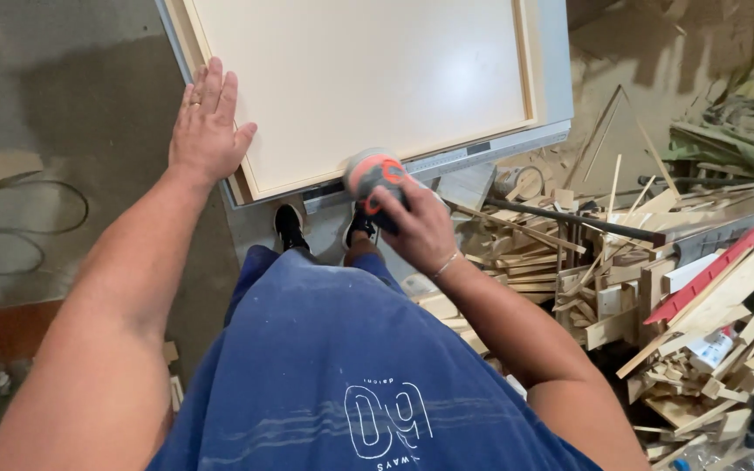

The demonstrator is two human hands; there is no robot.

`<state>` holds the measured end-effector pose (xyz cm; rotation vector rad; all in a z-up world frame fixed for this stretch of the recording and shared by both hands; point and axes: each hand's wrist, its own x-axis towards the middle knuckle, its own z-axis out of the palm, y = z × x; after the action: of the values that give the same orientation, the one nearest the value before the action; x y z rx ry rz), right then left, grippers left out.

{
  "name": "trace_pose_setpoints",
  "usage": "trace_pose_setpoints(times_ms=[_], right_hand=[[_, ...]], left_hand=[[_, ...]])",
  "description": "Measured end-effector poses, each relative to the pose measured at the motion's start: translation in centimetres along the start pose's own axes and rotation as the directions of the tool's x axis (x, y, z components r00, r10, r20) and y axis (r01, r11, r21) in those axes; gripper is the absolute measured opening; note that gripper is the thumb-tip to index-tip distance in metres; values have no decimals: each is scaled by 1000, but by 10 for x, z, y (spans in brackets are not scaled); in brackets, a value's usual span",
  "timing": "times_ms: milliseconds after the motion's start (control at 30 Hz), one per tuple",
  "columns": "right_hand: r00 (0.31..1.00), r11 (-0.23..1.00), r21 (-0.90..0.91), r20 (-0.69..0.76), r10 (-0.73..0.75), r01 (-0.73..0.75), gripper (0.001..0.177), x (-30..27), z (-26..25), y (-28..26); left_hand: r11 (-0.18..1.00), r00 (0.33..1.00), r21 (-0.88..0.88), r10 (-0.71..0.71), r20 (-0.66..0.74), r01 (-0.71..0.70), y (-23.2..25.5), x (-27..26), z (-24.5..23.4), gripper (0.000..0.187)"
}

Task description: Sanding the edges and surfaces of a wooden frame using an electric orbital sander in a workshop.

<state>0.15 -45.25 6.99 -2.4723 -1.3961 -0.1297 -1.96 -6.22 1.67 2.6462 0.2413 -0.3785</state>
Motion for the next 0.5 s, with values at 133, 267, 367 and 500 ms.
trace_pose_setpoints(times_ms=[133, 267, 367, 500], right_hand=[[930, 935, -15, -117, 349, -353, 79, -25, -21, 57], [864, 876, 28, -153, 480, -482, 83, -36, -44, 118], [799, 823, 68, -209, 564, -564, 80, -43, -65, 154], [615, 617, 118, -61, 786, -778, 87, -52, -83, 211]], left_hand=[[999, 999, -24, 22, -27, -23, -4, 3, 7, 80], [991, 983, -32, 121, -140, -127, -10, 6, 16, 82], [998, 998, -41, 49, -31, -50, 6, 4, 1, 83], [995, 987, -22, 92, -134, -96, -6, 4, 14, 84]])
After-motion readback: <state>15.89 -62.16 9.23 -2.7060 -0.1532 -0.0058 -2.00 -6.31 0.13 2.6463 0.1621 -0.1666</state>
